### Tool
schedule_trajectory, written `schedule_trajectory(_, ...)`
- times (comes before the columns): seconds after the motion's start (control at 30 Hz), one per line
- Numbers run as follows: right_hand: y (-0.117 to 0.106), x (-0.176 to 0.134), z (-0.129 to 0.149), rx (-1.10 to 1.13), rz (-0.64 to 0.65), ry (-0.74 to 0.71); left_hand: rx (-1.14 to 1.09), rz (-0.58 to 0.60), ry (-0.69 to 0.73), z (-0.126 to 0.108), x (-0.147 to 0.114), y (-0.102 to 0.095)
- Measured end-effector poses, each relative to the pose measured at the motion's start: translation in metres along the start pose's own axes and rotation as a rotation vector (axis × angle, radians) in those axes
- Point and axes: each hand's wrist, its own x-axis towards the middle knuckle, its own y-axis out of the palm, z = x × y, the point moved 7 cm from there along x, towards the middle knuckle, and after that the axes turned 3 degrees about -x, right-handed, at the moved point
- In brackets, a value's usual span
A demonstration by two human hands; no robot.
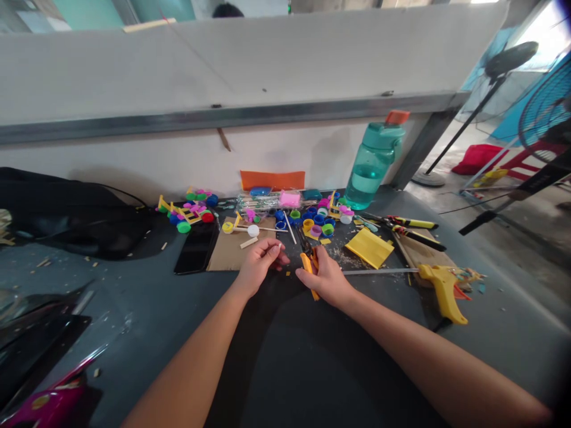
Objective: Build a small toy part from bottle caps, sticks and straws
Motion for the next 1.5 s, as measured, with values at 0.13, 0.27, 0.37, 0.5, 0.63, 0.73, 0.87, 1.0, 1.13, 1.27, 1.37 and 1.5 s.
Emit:
schedule_trajectory(0.13,0.001,0.000,0.000,-0.024,0.016,-0.002,0.000,-0.004,-0.002,0.002,0.000,-0.001)
schedule_trajectory(0.27,0.003,-0.003,0.005,-0.074,0.055,-0.030,0.053,-0.026,0.023,0.001,0.001,-0.003)
schedule_trajectory(0.37,0.006,-0.007,0.011,-0.158,0.086,-0.088,0.087,-0.015,0.045,-0.001,0.002,-0.002)
schedule_trajectory(0.5,0.011,-0.013,0.018,-0.257,0.102,-0.147,0.103,0.013,0.068,-0.005,0.003,0.001)
schedule_trajectory(0.63,0.012,-0.015,0.018,-0.307,0.086,-0.150,0.117,0.019,0.070,-0.004,0.003,0.000)
schedule_trajectory(0.73,0.011,-0.014,0.017,-0.342,0.070,-0.154,0.144,0.020,0.075,-0.002,0.004,-0.001)
schedule_trajectory(0.87,0.010,-0.014,0.017,-0.388,0.041,-0.169,0.159,0.044,0.102,-0.003,0.005,0.000)
schedule_trajectory(1.0,0.010,-0.014,0.018,-0.410,0.033,-0.177,0.174,0.057,0.119,-0.007,0.004,0.003)
schedule_trajectory(1.13,0.011,-0.014,0.018,-0.411,0.047,-0.185,0.180,0.034,0.117,-0.007,0.004,0.002)
schedule_trajectory(1.27,0.012,-0.014,0.017,-0.404,0.051,-0.179,0.196,0.019,0.120,-0.006,0.004,0.001)
schedule_trajectory(1.37,0.012,-0.014,0.017,-0.408,0.057,-0.176,0.196,0.012,0.117,-0.005,0.004,0.001)
schedule_trajectory(1.5,0.012,-0.014,0.018,-0.433,0.075,-0.171,0.187,0.006,0.119,-0.006,0.003,0.001)
